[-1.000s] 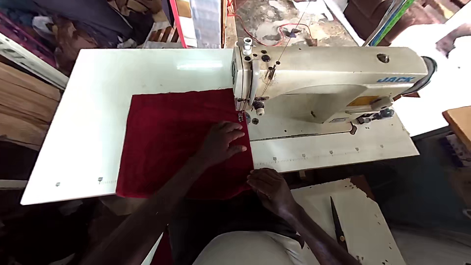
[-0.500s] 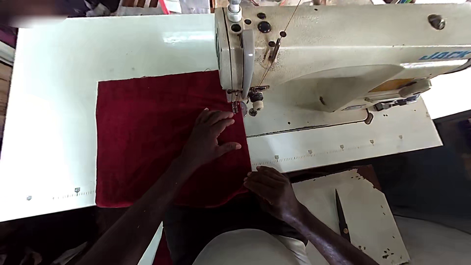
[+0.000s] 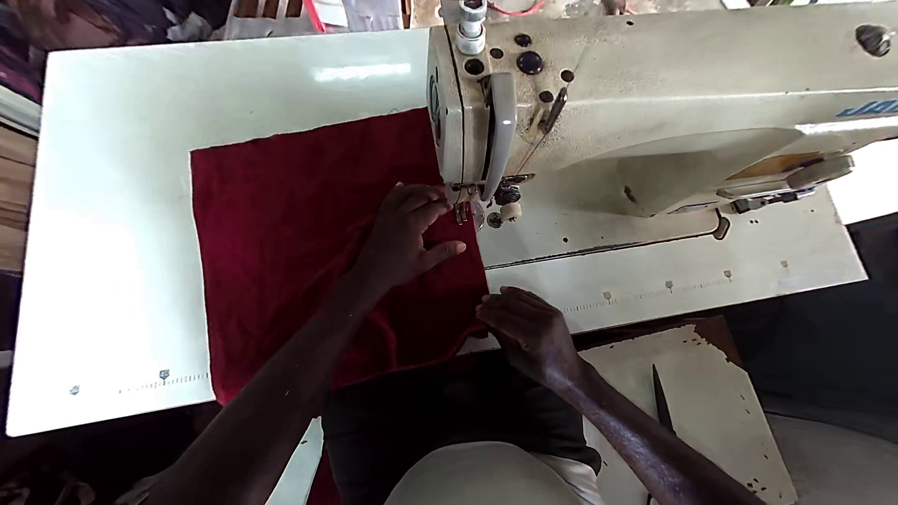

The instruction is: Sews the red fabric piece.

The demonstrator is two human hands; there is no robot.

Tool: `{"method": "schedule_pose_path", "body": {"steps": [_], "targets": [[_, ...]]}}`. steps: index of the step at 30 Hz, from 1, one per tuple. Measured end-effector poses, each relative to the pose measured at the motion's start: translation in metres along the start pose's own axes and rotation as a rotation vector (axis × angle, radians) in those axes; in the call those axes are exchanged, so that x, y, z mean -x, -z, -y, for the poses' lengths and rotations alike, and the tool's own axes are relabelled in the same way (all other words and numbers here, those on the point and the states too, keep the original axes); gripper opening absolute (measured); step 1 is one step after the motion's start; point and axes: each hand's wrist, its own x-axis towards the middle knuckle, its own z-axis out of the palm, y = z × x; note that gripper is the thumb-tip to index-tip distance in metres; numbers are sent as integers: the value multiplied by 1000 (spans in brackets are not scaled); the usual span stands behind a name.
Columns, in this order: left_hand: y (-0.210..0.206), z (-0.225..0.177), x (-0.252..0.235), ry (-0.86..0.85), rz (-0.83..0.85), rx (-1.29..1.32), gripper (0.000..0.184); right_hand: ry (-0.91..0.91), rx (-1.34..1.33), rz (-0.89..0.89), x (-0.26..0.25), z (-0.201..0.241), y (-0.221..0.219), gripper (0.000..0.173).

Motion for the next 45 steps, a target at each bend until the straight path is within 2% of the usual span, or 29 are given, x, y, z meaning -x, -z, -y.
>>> {"method": "schedule_pose_path", "body": {"steps": [7, 16, 23, 28, 33, 36, 38, 40, 45], "targets": [[5, 13, -20, -32, -18, -47, 50, -28, 16, -40, -22, -15, -7, 19], [15, 31, -45, -46, 21, -74, 55, -20, 27, -76, -49, -31, -14, 18], [28, 37, -66, 33, 74, -25, 57, -25, 40, -95, -68, -47, -18, 20], [25, 55, -76, -38, 18, -42, 57, -53, 34, -100, -76, -53, -21, 19], [26, 62, -84, -59, 36, -47, 57, -78, 31, -111, -80, -54, -21, 18], [30, 58, -86, -11, 92, -144, 57, -87, 19, -99, -80, -54, -22, 19], [37, 44, -80, 52, 111, -232, 57, -88, 2, -92, -80, -54, -22, 19], [45, 27, -57, 109, 37, -231, 59, -88, -20, -84, -78, -54, -22, 22], [62, 5, 57, 351, -232, -180, 67, -94, -55, -63, -71, -51, -18, 30]]}}
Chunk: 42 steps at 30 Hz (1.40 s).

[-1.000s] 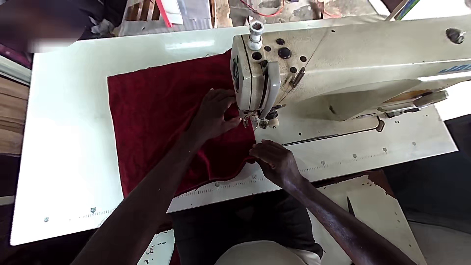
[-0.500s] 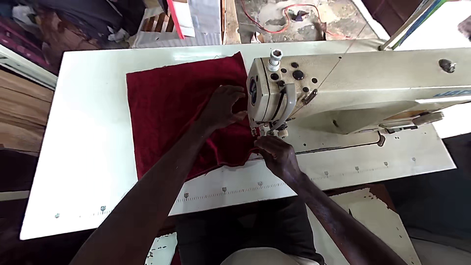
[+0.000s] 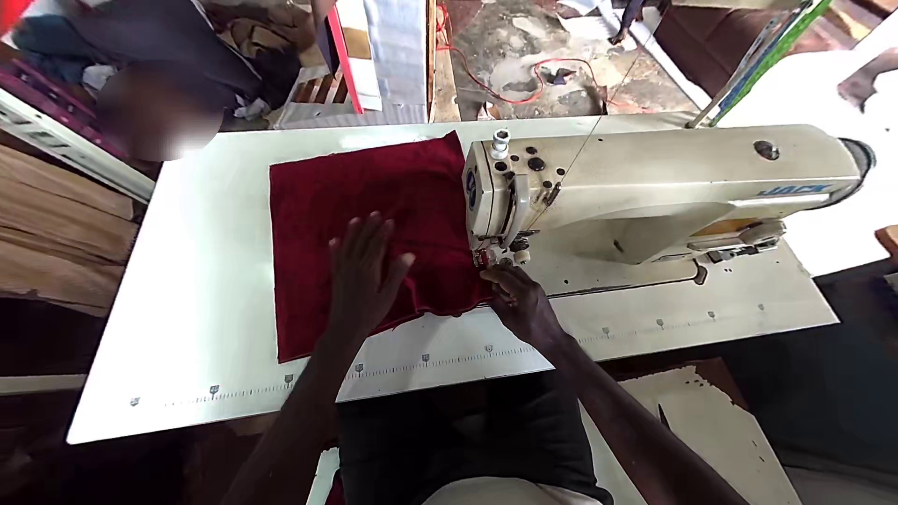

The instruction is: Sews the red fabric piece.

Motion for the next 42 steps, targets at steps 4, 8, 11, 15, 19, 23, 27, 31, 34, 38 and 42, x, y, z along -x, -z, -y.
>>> {"method": "schedule_pose_path", "body": {"steps": [4, 8, 11, 15, 19, 23, 27, 31, 34, 38, 42], "targets": [[12, 43, 40, 157, -20, -49, 67, 56, 3, -15, 0, -4, 0, 28], [9, 84, 27, 104, 64, -166, 74, 54, 17, -35, 2, -4, -2, 19], [14, 104, 6, 29, 130, -167, 76, 46, 37, -28, 8, -4, 1, 15], [18, 128, -13, -40, 155, -164, 77, 51, 63, -7, 8, -4, 1, 15], [19, 119, -15, -88, 85, -194, 73, 48, 74, -7, 9, -3, 0, 14], [14, 28, 3, -210, 86, -44, 54, 60, 57, -19, 9, -3, 1, 16], [-22, -47, 21, -398, 226, 80, 45, 71, 54, -35, 8, -1, 1, 14], [-56, -58, 19, -516, 162, 92, 28, 73, 66, -51, 11, 1, 3, 12], [-58, -59, 17, -535, 169, 73, 23, 55, 118, -31, 15, 2, 4, 14], [-58, -56, 14, -531, 229, 101, 26, 49, 196, 8, 17, 6, 3, 17], [-54, -52, 3, -470, 205, 222, 35, 105, 248, 34, 26, 13, 7, 22]]}}
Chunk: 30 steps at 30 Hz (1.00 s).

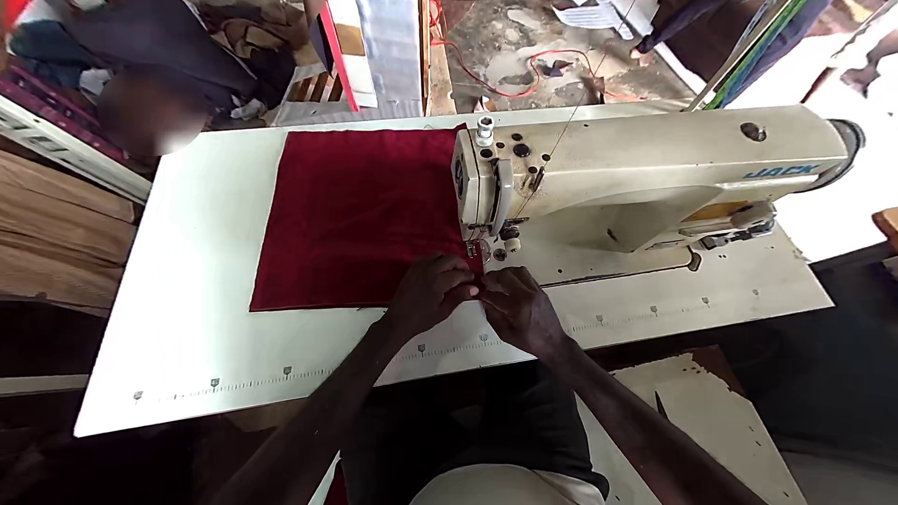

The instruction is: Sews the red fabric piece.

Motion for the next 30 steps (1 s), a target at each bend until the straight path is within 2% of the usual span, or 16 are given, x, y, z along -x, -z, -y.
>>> {"method": "schedule_pose_path", "body": {"steps": [3, 7, 13, 30], "targets": [[-4, 6, 1, 10, 24, -21, 35, 50, 48, 2, 7, 2, -2, 25], [-6, 8, 2, 29, 37, -20, 36, 25, 112, 28, 7, 8, 0, 25], [-6, 11, 2, 67, 14, 28, 47, 22, 187, 62, 4, 12, 1, 26], [-5, 29, -17, 83, 11, -33, 49, -38, 233, 76, -13, 3, -5, 32]]}}
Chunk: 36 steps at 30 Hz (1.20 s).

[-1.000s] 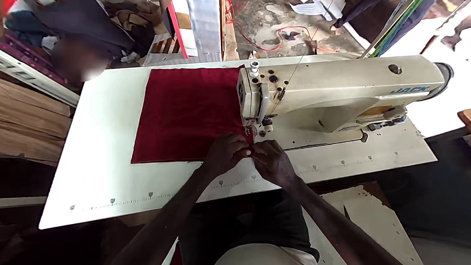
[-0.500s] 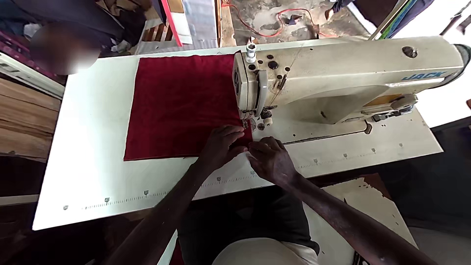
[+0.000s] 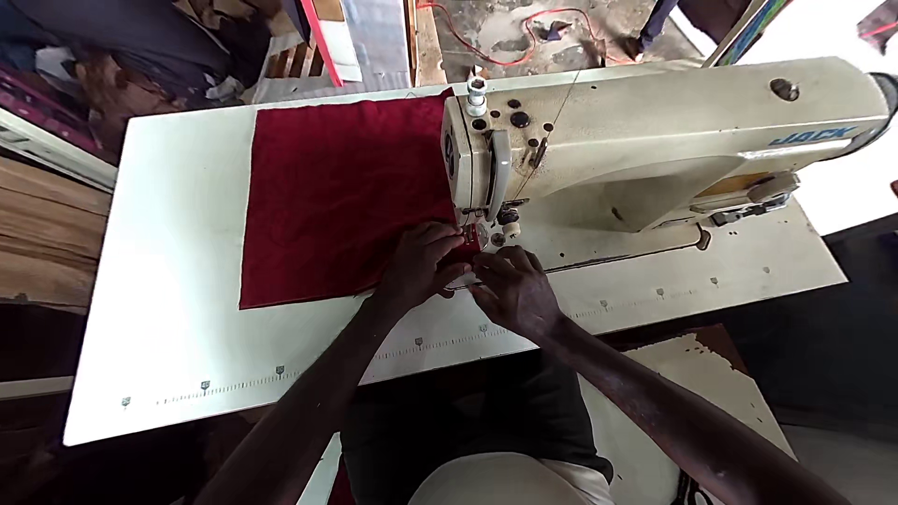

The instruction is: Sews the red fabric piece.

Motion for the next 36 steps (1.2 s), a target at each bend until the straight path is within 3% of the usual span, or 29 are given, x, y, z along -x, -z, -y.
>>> {"method": "schedule_pose_path", "body": {"steps": [7, 28, 31, 36], "targets": [[3, 6, -9, 9, 15, -26, 51, -42, 36, -10, -7, -2, -3, 45], [8, 20, -30, -7, -10, 1, 42, -172, 94, 78, -18, 0, -7, 62], [7, 23, -30, -3, 2, 8, 41, -194, -31, 43, -8, -7, -4, 62], [7, 28, -30, 5, 7, 57, 39, -339, -69, -204, 35, -51, 44, 53]]}}
